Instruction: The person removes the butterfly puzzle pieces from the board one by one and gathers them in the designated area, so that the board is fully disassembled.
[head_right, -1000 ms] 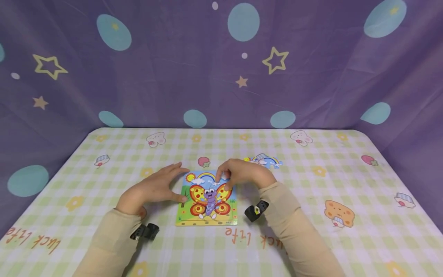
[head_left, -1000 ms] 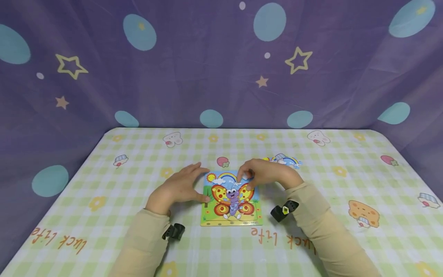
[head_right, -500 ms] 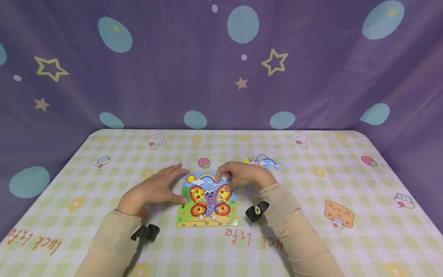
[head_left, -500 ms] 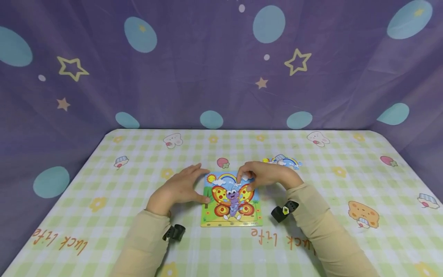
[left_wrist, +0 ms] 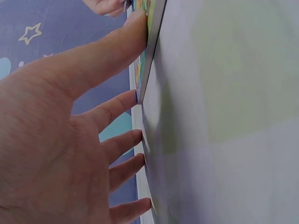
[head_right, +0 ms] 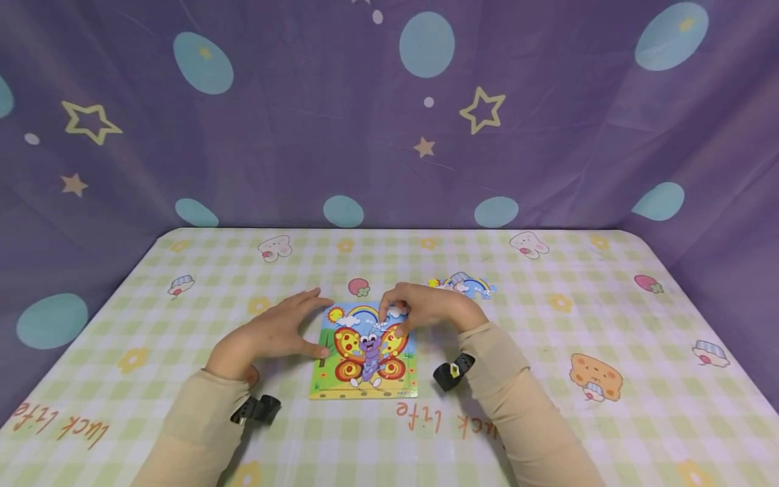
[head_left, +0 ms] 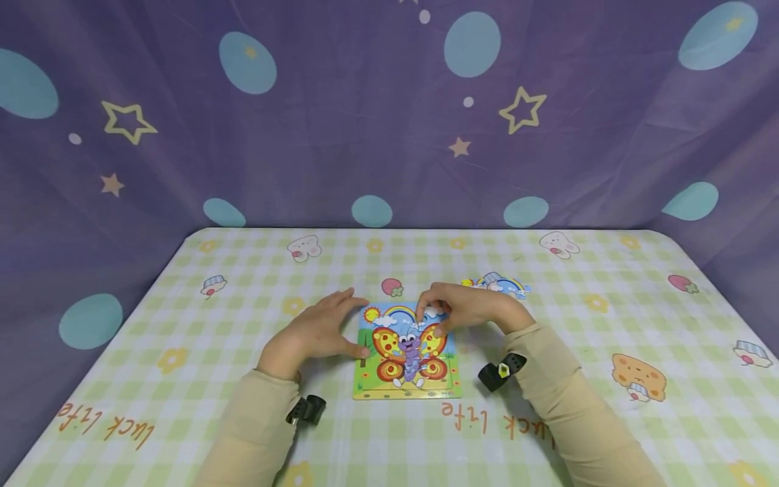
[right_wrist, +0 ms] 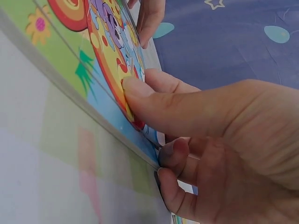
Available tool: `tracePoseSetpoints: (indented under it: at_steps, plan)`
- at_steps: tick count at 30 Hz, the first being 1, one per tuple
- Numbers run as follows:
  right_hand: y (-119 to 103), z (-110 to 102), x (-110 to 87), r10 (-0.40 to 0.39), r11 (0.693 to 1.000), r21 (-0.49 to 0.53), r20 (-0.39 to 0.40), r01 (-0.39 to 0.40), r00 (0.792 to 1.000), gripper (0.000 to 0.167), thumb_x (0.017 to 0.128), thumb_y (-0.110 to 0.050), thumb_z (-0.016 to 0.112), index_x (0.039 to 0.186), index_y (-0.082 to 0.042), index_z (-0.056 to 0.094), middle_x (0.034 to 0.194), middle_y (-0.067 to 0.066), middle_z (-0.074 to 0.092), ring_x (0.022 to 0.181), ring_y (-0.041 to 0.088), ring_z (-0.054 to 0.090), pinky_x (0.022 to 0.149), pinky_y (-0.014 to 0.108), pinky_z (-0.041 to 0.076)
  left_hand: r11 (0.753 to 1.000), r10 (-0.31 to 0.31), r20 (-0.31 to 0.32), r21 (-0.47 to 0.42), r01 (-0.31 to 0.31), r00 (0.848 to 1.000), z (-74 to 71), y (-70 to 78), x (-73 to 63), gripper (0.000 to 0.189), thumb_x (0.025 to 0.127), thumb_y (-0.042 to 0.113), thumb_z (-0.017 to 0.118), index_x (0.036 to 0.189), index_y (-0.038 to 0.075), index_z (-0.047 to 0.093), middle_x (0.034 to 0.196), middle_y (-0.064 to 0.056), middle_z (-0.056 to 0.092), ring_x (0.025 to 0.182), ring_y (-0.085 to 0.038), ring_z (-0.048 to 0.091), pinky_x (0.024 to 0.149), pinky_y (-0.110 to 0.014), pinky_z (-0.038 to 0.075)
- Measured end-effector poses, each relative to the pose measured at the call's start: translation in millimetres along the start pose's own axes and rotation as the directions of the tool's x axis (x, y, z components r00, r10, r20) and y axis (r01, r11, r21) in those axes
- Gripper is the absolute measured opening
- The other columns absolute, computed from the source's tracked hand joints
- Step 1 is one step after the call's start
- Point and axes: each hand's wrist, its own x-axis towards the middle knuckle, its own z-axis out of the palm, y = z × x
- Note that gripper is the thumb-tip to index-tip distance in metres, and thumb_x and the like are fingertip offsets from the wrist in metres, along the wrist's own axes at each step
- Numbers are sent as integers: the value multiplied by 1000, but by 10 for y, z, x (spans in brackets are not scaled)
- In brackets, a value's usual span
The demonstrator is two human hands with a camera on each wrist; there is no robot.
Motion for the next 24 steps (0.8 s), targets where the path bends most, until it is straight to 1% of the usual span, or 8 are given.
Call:
tracePoseSetpoints:
  at_steps: [6, 10, 18, 21, 24]
  plan:
    - [2, 16, -4, 56, 998, 15, -3, -56, 998, 25, 83, -4, 77, 104, -13, 68, 98, 8, 44, 85, 21, 40, 76, 29, 36, 1000, 3, 1, -1, -3, 1000, 6, -10, 2, 89, 75, 45, 84, 149, 19, 43, 163, -15, 20, 148, -38, 18, 115, -62, 21]
    - [4, 17, -10, 64, 998, 17, -4, -64, 998, 26, 83, -3, 77, 105, -14, 67, 106, 8, 47, 88, 21, 41, 78, 31, 37, 1000, 5, -1, 0, -5, 1000, 3, -7, 5, 89, 75, 45, 84, 150, 18, 43, 163, -15, 20, 148, -38, 18, 116, -62, 21]
    - [0, 2, -14, 48, 999, 26, -5, -48, 999, 30, 82, -2, 77, 106, -14, 65, 106, 9, 48, 89, 23, 41, 78, 31, 37, 1000, 6, 3, 5, -6, 1000, -2, 11, 10, 88, 76, 44, 84, 150, 18, 43, 163, -14, 20, 148, -37, 17, 116, -60, 20]
    - [6, 1, -11, 40, 999, 36, -10, -39, 999, 37, 81, 1, 76, 112, -11, 61, 104, 10, 47, 89, 23, 41, 77, 31, 37, 1000, 5, 2, 3, -5, 1000, 1, 12, 11, 88, 76, 44, 84, 149, 18, 43, 163, -14, 20, 148, -37, 17, 116, -60, 21]
    - [3, 11, -4, 46, 997, 66, -17, -44, 999, 46, 79, 5, 75, 119, -7, 55, 101, 11, 47, 85, 24, 41, 76, 31, 37, 1000, 1, 2, 2, -1, 1000, 7, 12, 9, 88, 76, 44, 84, 149, 18, 43, 163, -14, 20, 148, -36, 17, 117, -60, 20]
